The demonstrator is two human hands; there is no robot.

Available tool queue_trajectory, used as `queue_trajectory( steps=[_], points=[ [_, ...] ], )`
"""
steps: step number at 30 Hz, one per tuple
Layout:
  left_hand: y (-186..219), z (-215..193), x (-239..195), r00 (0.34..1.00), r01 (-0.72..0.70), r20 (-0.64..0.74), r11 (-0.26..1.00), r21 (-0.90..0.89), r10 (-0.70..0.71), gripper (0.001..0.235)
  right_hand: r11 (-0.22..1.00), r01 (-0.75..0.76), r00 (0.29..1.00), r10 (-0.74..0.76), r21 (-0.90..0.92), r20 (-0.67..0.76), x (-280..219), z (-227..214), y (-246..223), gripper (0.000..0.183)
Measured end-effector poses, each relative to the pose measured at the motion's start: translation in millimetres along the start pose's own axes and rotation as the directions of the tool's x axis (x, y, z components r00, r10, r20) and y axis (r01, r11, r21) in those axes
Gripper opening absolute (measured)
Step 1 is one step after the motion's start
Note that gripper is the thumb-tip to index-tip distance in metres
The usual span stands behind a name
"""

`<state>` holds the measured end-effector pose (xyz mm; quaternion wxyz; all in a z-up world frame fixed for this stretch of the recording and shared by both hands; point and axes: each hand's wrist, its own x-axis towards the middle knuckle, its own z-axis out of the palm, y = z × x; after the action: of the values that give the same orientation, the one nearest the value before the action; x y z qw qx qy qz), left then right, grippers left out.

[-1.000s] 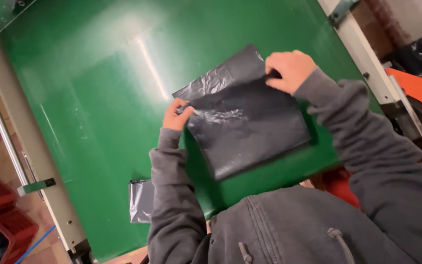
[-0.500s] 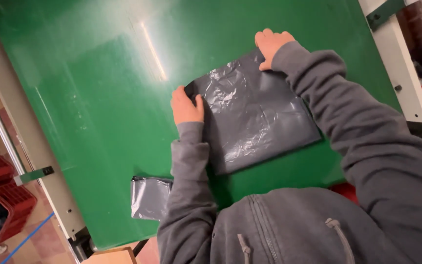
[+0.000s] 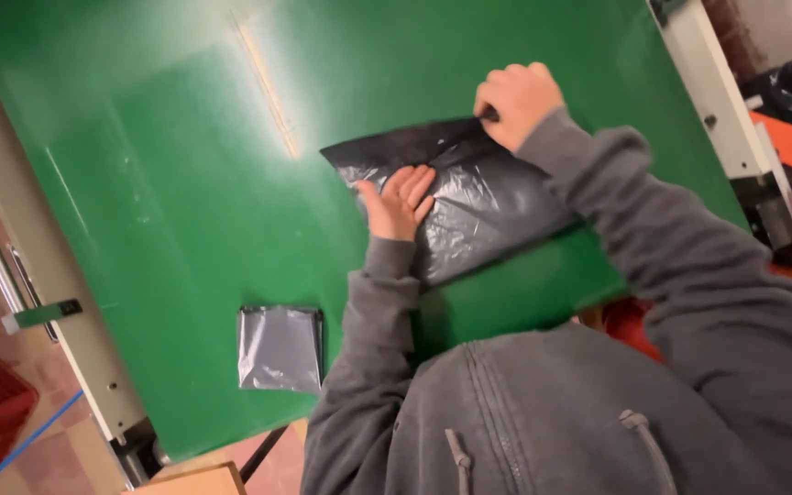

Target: Folding plastic bags and placing them into a crate.

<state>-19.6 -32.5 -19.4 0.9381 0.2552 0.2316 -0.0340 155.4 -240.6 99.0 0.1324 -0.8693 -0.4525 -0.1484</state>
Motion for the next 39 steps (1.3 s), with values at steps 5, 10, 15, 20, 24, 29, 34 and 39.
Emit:
queue_trajectory(
  steps=[5,10,15,20,24,29,34,39],
  points=[
    [-1.7,-82.6,-16.9,0.995,0.044,-0.075,0.973,-0.225,-0.062,0.105,0.974,0.190,0.977,-0.200,-0.126,-0.078,-102.4,-6.1,-29.4,0.004],
    [-4.9,-82.3,-57.9,0.989,0.004,-0.145,0.990,-0.141,-0.024,0.064,0.930,0.319,0.924,-0.348,-0.183,-0.157,-140.7,-17.0,-53.0,0.027],
    [-21.9,-44.5,-137.8,0.643,-0.389,0.434,-0.219,0.895,0.631,0.098,0.940,0.309,0.945,-0.321,-0.142,-0.067,-153.5,-26.6,-52.2,0.021],
    [-41.5,-27.1,-163.6,0.534,-0.073,0.671,-0.763,0.642,0.514,0.080,0.949,0.276,0.956,-0.287,-0.151,-0.056,-171.7,-15.6,-43.6,0.016],
    [-45.9,-22.4,-159.0,0.402,0.009,0.786,-0.860,0.511,0.471,0.053,0.970,0.233,0.969,-0.238,-0.074,-0.063,-183.9,-12.0,-38.6,0.016],
    [-47.7,-18.3,-150.3,0.327,-0.151,0.873,-0.891,0.427,0.363,0.018,0.961,0.247,0.969,-0.245,-0.128,0.030,-184.6,-0.9,-40.4,0.032],
    [-63.1,-13.6,-149.7,0.313,-0.220,0.914,-0.916,0.335,0.259,0.015,0.950,0.311,0.945,-0.313,0.035,0.092,-177.4,21.0,-138.4,0.084],
    [-37.3,30.8,-164.3,0.796,-0.587,0.552,-0.537,0.606,-0.247,0.023,0.974,0.194,0.981,-0.196,0.121,0.009,-224.9,43.6,-176.1,0.047]
  ],
)
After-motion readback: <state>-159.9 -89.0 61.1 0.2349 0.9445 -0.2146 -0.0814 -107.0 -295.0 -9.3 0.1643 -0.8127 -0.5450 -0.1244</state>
